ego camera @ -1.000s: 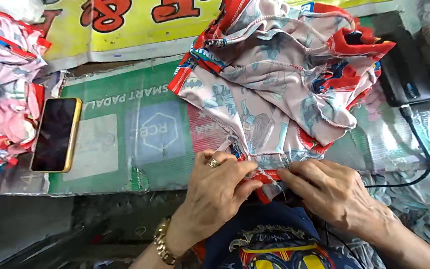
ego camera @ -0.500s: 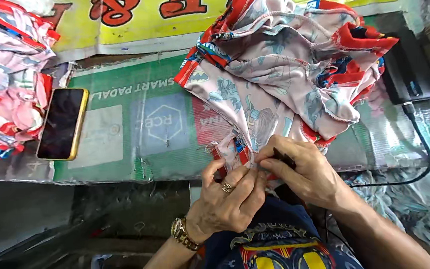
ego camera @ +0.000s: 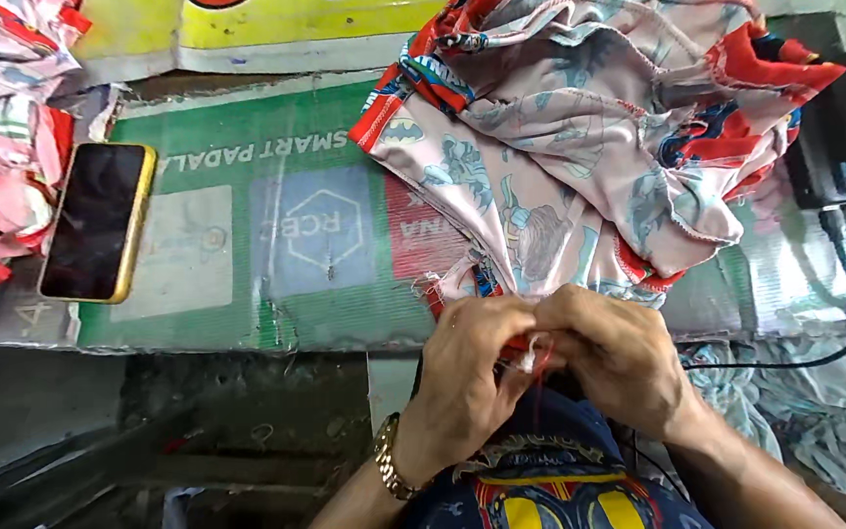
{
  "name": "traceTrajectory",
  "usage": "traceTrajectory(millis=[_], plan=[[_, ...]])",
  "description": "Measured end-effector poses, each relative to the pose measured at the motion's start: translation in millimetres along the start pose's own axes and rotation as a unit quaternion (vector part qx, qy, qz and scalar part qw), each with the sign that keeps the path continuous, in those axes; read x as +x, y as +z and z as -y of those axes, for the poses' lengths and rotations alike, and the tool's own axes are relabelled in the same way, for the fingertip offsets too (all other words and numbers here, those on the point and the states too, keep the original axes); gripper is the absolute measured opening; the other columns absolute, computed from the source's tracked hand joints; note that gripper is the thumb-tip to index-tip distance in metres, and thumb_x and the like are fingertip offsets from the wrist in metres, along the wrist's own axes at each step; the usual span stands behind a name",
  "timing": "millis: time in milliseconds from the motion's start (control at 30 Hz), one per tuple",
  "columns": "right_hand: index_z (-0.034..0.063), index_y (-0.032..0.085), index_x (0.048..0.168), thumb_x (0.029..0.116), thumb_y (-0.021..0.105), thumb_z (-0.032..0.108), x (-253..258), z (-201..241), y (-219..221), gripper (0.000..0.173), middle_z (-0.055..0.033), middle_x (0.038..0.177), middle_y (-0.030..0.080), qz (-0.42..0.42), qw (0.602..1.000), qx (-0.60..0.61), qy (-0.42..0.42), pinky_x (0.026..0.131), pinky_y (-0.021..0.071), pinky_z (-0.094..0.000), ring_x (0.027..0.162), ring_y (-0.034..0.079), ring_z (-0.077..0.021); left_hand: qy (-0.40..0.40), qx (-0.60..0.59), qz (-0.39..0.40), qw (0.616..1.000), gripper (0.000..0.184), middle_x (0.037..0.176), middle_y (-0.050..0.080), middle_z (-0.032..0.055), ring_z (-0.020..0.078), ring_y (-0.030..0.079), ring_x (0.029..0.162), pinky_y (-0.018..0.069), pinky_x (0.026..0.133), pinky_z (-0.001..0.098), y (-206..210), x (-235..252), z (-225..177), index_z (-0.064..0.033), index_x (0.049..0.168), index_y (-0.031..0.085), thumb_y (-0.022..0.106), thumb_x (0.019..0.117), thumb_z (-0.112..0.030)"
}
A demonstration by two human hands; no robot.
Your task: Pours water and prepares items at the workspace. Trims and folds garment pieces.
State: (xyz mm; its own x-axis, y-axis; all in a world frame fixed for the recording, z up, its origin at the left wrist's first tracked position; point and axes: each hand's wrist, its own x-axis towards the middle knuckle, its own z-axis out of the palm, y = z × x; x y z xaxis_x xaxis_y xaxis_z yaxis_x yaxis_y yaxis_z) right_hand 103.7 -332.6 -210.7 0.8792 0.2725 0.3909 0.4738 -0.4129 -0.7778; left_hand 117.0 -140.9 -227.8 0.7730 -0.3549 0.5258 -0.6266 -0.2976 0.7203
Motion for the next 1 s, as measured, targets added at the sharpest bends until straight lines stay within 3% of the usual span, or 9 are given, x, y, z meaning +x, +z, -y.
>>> traceTrajectory(millis=[133,300,367,467,567,667,800,1000], plan=[[0.0018,0.068,0.101,0.1048,0.057,0.015,-3.0,-0.1,-0.6,0.017,-0.0032,0.088,0.070,-0.038,0.996,0.073,0.034,0.064,0.0536,-0.0123,0.072,0.063,0.0013,-0.056,-0.028,0.016,0.998,0.027,0.102,0.069,0.0002,0.0045,0.063,0.100,0.0483,0.096,0.0234,1.2,5.3,-3.4,-0.0090,0.117,0.056,0.066,0.1009,-0.028],[0.0065,0.067,0.103,0.1037,0.058,0.013,-9.8,-1.8,-1.7,0.012,-0.0041,0.096,0.063,-0.047,0.994,0.090,-0.036,0.082,0.0503,-0.0153,0.094,0.061,-0.0045,-0.045,0.005,0.055,0.997,0.018,0.100,0.071,0.0001,0.0053,0.063,0.096,0.0447,0.095,0.0278,-3.4,8.2,-3.3,-0.0099,0.108,0.068,0.059,0.1047,-0.025],[0.0079,0.065,0.105,0.1053,0.056,0.015,-16.6,1.5,-3.7,0.012,-0.0054,0.097,0.060,-0.023,0.996,0.046,-0.066,0.081,0.0488,-0.0140,0.094,0.059,-0.0056,-0.003,0.023,0.065,0.998,0.015,0.101,0.069,0.0016,0.0078,0.062,0.097,0.0433,0.096,0.0307,-4.1,4.9,0.1,-0.0128,0.108,0.069,0.057,0.1056,-0.022],[0.0081,0.064,0.105,0.1049,0.056,0.016,-25.6,7.9,-10.1,0.012,-0.0076,0.091,0.063,0.004,0.996,-0.050,-0.077,0.068,0.0484,-0.0186,0.081,0.062,-0.0099,0.099,0.107,0.047,0.988,0.017,0.104,0.067,0.0050,0.0152,0.061,0.098,0.0410,0.098,0.0368,-3.0,-6.7,6.7,-0.0146,0.115,0.068,0.058,0.1046,-0.023],[0.0090,0.061,0.114,0.1031,0.060,0.033,-33.0,16.1,-20.4,0.027,-0.0061,0.087,0.063,0.015,0.991,-0.126,-0.042,0.061,0.0459,-0.0237,0.073,0.059,-0.0120,0.164,0.186,0.030,0.968,0.020,0.113,0.067,0.0036,0.0160,0.060,0.105,0.0352,0.106,0.0394,-5.9,-18.2,6.5,-0.0143,0.118,0.067,0.058,0.1040,-0.024],[0.0107,0.058,0.119,0.1002,0.057,0.036,-36.4,20.7,-30.1,0.032,-0.0056,0.091,0.066,0.022,0.983,-0.183,-0.013,0.063,0.0469,-0.0258,0.077,0.061,-0.0128,0.177,0.204,0.020,0.963,0.017,0.109,0.067,0.0019,0.0150,0.059,0.105,0.0317,0.109,0.0405,-10.1,-23.9,2.3,-0.0147,0.115,0.068,0.060,0.1030,-0.022],[0.0110,0.064,0.112,0.1023,0.059,0.028,-36.0,20.5,-32.9,0.020,-0.0090,0.096,0.072,0.019,0.962,-0.270,-0.015,0.066,0.0488,-0.0324,0.084,0.067,-0.0202,0.180,0.208,0.010,0.962,0.013,0.106,0.065,0.0003,0.0141,0.058,0.105,0.0305,0.111,0.0407,-10.4,-26.7,-2.6,-0.0161,0.112,0.064,0.061,0.1013,-0.022],[0.0099,0.066,0.112,0.1035,0.059,0.021,-34.7,22.5,-25.0,0.016,-0.0091,0.093,0.070,0.030,0.951,-0.304,-0.045,0.064,0.0444,-0.0360,0.077,0.063,-0.0231,0.168,0.194,-0.014,0.967,0.013,0.100,0.058,-0.0002,0.0138,0.055,0.098,0.0296,0.110,0.0407,-6.9,-25.4,-4.8,-0.0171,0.110,0.064,0.064,0.0996,-0.024]])
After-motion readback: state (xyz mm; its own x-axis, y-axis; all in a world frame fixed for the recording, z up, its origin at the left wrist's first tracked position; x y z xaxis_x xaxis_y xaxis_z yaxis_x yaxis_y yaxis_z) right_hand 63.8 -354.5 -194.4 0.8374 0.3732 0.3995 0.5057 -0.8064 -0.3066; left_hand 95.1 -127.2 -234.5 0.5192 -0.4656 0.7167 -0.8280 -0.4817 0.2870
